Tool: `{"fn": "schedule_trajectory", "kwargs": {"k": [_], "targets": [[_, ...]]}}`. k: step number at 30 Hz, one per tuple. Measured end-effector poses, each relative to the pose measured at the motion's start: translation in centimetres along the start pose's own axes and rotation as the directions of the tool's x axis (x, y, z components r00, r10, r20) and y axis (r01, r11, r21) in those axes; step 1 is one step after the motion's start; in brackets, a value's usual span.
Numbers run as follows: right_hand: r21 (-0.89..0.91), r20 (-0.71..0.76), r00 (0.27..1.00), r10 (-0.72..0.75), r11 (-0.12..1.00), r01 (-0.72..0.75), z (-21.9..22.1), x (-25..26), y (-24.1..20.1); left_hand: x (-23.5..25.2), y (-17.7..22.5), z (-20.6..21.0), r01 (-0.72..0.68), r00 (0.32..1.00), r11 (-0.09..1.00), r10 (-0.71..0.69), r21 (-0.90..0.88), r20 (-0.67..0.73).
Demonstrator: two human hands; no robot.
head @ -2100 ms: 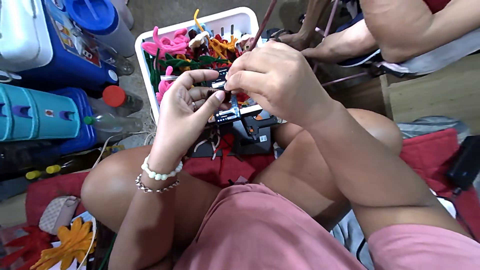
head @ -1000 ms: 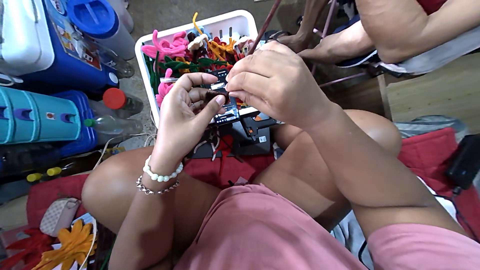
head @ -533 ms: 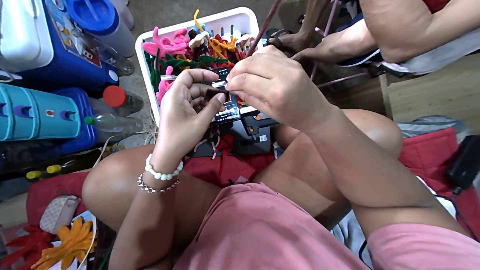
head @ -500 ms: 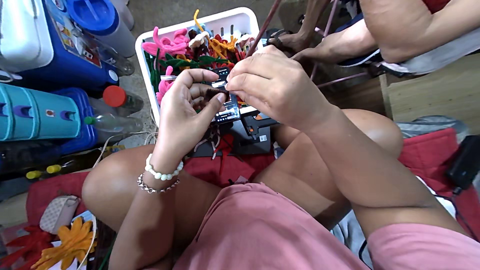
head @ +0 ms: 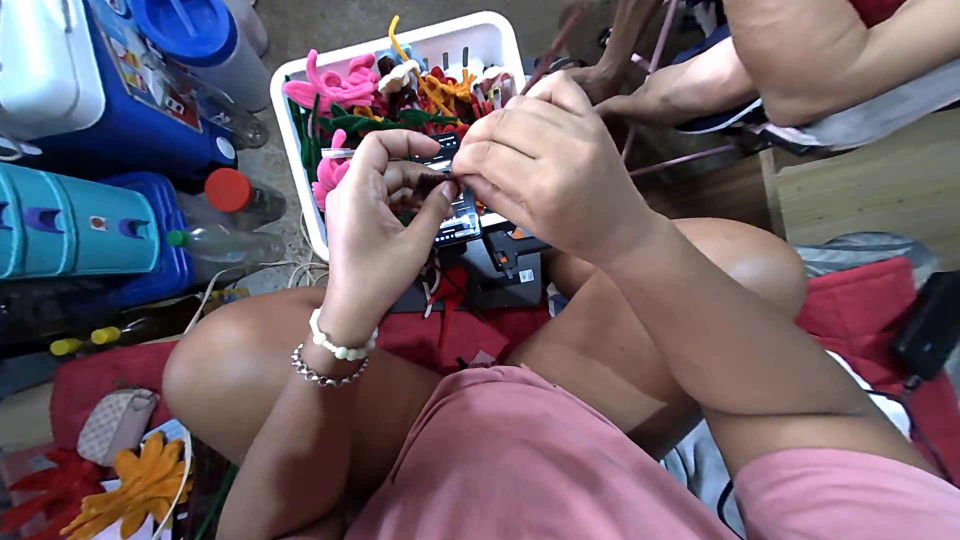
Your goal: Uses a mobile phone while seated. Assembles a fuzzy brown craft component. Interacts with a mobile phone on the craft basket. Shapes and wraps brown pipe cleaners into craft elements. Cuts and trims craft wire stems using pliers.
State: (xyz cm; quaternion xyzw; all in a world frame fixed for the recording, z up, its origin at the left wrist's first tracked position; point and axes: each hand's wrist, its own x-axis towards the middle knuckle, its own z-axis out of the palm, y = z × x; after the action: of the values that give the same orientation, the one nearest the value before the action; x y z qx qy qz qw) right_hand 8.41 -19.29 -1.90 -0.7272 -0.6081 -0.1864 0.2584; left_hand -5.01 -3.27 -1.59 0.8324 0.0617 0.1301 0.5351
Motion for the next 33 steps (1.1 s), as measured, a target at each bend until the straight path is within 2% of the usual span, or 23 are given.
{"fn": "schedule_trajectory", "kwargs": {"k": [4, 7, 11, 15, 21, 25, 28, 33], "targets": [[-0.066, -0.040, 0.999, 0.018, 0.998, -0.020, 0.6, 0.0, -0.2, 0.0, -0.3, 0.4, -0.073, 0.996, 0.990, 0.078, 0.124, -0.036], [-0.021, -0.066, 0.996, 0.060, 0.998, -0.061, 1.0, -0.1, -0.2, 0.1, -0.5, 0.4, -0.098, 0.992, 0.978, 0.110, 0.186, -0.058], [0.030, -0.080, 0.981, 0.176, 0.984, -0.174, 1.1, 0.0, -0.8, 0.3, -0.4, 0.4, -0.114, 0.986, 0.971, 0.137, 0.209, -0.098], [0.056, -0.067, 0.978, 0.197, 0.979, -0.194, 1.1, 0.0, -0.9, 0.2, -0.4, 0.2, -0.115, 0.983, 0.971, 0.142, 0.211, -0.117], [0.205, -0.100, 0.952, 0.290, 0.942, -0.265, 1.4, 0.0, -1.4, 0.1, -0.5, 0.8, -0.100, 0.975, 0.987, 0.122, 0.124, -0.187], [0.381, -0.089, 0.916, 0.392, 0.863, -0.332, 1.8, 0.0, -1.7, 0.1, -0.5, 0.9, -0.091, 0.972, 0.995, 0.098, 0.044, -0.215], [0.476, -0.080, 0.902, 0.424, 0.811, -0.339, 1.8, 0.0, -1.5, 0.0, -0.3, 0.8, -0.080, 0.974, 0.997, 0.078, 0.000, -0.214], [0.568, -0.095, 0.893, 0.440, 0.761, -0.315, 2.1, -0.1, -1.7, -0.4, -0.2, 0.9, -0.031, 0.974, 0.984, -0.010, -0.177, -0.226]]}}
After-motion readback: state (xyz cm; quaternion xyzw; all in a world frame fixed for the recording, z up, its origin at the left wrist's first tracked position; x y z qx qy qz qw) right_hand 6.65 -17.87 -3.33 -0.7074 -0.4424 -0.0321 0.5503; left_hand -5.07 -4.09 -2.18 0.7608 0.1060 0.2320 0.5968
